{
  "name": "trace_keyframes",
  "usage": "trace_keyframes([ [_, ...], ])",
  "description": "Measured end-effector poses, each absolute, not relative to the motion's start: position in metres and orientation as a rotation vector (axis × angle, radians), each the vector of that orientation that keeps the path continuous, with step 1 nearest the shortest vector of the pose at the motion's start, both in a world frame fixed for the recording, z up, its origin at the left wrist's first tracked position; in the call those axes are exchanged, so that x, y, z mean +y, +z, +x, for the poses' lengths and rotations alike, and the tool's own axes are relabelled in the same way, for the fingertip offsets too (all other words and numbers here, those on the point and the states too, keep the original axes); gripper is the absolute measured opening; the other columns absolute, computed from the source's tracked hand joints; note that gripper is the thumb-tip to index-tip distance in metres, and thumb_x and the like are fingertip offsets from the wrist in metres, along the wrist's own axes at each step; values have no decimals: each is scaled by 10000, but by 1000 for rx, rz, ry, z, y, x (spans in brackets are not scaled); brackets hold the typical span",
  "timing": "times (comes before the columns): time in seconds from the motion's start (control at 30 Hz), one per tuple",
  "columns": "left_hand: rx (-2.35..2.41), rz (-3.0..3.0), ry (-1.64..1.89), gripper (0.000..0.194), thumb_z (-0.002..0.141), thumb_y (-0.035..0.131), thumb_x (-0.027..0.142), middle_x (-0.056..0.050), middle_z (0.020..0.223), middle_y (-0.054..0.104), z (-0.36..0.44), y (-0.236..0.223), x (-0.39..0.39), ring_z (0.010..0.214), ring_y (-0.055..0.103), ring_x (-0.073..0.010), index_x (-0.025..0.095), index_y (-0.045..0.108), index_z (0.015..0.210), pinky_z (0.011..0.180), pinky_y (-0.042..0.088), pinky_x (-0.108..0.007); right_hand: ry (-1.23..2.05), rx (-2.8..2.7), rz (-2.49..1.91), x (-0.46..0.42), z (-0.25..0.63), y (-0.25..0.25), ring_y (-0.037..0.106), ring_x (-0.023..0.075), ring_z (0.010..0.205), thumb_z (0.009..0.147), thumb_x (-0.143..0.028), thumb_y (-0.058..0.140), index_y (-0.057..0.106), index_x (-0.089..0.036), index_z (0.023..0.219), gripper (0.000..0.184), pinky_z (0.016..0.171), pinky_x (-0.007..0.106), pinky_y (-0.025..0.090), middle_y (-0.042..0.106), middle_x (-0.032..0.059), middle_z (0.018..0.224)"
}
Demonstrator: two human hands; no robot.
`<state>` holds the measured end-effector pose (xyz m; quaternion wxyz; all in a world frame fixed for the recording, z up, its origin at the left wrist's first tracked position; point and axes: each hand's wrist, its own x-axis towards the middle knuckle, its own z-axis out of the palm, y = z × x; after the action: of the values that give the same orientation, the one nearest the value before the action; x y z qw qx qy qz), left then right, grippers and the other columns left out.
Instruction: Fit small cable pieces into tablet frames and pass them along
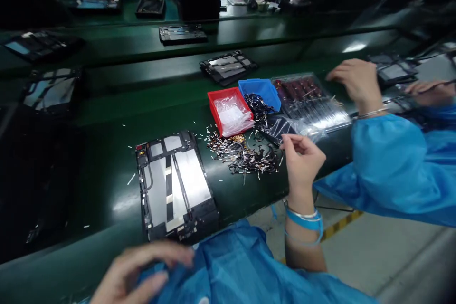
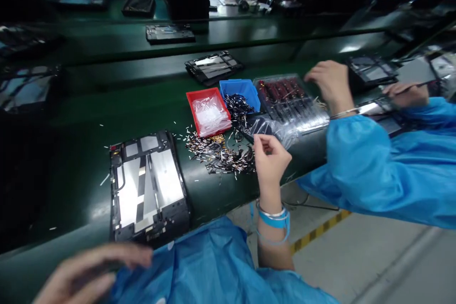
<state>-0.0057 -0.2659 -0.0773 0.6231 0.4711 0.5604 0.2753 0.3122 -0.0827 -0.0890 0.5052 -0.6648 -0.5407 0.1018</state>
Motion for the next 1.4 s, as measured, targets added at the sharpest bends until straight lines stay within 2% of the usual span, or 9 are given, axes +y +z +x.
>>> trace_keyframes([
  [0.17,1960,1558,1211,252,766,614,438,10,1228,653,-39,-72,-164,1216,550,-293,366,701,991,1094,377,-458,174,-1736,-1937,-69,296,-83,591,198,739,740,-230,606,707,-212,773,108,664,308,396,683,45,773],
  [0.33,2026,1497,984,418,794,516,453,-102,1094,702,-51,-87,-106,1029,631,-296,185,681,1070,938,479,-429,525,-1824,-2065,-65,262,-91,518,155,557,700,-261,667,627,-225,560,150,545,263,292,586,-6,535],
  [0.57,1985,1508,835,373,747,523,477,-69,1018,719,-56,-85,-110,914,632,-287,218,717,932,859,494,-402,718,-1786,-1944,-73,265,-98,533,118,553,742,-294,582,639,-193,662,140,550,232,379,620,-13,595],
  [0.77,1953,1533,778,374,728,526,455,-66,924,727,-61,-82,-104,806,633,-259,199,718,919,824,505,-386,722,-1738,-1986,-64,258,-104,451,109,479,643,-288,679,612,-212,573,123,490,239,252,506,-53,466],
  [0.87,1926,1562,779,349,732,534,432,-60,885,724,-63,-82,-103,772,636,-253,198,720,912,798,516,-387,766,-1715,-1942,-65,256,-102,462,107,490,649,-272,654,589,-208,573,118,500,238,291,510,-51,481],
  [1.0,1945,1643,874,338,757,538,399,-95,1018,702,-55,-80,-108,965,625,-300,184,704,958,891,486,-449,901,-1525,-1699,-77,264,-97,508,108,527,670,-363,650,578,-202,673,177,535,241,387,580,-32,563],
  [1.13,1682,1886,1157,242,851,514,320,-72,1119,683,-22,-75,-115,1110,593,-245,214,682,989,998,439,-416,954,-1174,-1414,-82,260,-92,453,84,467,623,-341,688,553,-208,677,197,453,216,321,594,-36,546],
  [1.3,1175,1748,1139,242,854,582,261,-75,1109,701,32,-75,-119,1044,639,-214,205,657,1077,933,492,-393,1149,-1271,-1293,-84,224,-77,430,69,477,624,-302,709,579,-202,641,165,470,216,345,547,-57,535],
  [1.4,1070,1347,1002,175,831,576,196,-66,905,742,46,-76,-119,846,696,-185,165,657,983,786,538,-326,1243,-1343,-1210,-88,202,-75,476,80,500,659,-299,710,603,-202,645,145,498,227,400,568,-50,563],
])
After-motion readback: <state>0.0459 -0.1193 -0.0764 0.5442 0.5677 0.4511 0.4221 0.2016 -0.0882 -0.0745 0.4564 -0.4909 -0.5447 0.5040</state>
